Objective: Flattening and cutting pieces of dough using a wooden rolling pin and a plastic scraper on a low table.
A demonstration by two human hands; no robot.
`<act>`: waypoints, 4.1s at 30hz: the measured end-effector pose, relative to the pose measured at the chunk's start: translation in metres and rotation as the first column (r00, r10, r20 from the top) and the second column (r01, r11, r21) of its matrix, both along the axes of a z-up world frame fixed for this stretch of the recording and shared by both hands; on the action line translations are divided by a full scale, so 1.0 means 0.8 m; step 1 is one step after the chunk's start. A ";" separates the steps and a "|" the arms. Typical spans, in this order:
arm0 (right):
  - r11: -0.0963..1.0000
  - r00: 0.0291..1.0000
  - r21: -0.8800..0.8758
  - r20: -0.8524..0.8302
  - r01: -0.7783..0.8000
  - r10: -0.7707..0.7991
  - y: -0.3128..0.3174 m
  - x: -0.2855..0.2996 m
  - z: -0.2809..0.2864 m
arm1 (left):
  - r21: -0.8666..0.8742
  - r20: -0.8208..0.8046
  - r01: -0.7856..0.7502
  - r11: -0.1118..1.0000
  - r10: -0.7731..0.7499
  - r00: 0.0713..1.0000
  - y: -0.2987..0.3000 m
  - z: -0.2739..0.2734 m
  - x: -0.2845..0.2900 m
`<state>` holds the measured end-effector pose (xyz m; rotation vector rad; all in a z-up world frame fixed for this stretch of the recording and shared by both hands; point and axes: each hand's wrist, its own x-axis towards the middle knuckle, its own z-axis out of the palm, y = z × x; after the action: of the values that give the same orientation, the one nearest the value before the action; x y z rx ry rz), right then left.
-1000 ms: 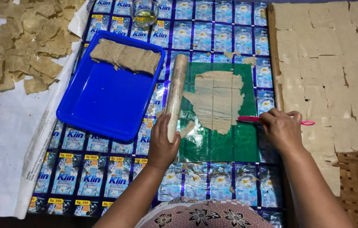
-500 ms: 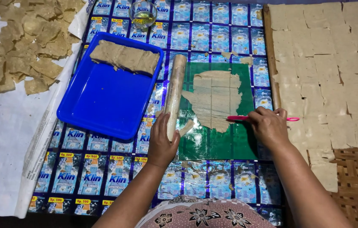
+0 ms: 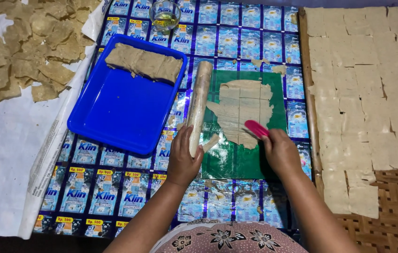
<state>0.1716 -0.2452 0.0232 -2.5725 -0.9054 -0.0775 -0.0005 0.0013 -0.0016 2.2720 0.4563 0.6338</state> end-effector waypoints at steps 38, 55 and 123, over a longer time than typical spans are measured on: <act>0.895 0.926 -0.293 -0.066 0.337 -0.371 -0.008 -0.110 0.090 | -0.007 0.032 0.009 1.000 -0.009 0.999 0.003 0.001 -0.003; 0.794 0.949 -0.539 0.033 0.282 -0.314 0.043 0.110 0.064 | 0.014 0.012 0.005 1.000 -0.005 1.000 0.003 -0.001 -0.001; 0.950 0.939 -0.171 -0.183 0.263 -0.293 0.045 0.153 0.038 | 0.219 0.007 0.230 0.948 -0.238 0.971 -0.037 0.055 0.031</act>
<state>0.2940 -0.2092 0.0539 -2.7633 -0.4822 0.1785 0.0246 -0.0282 0.0422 2.4688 0.0998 0.6232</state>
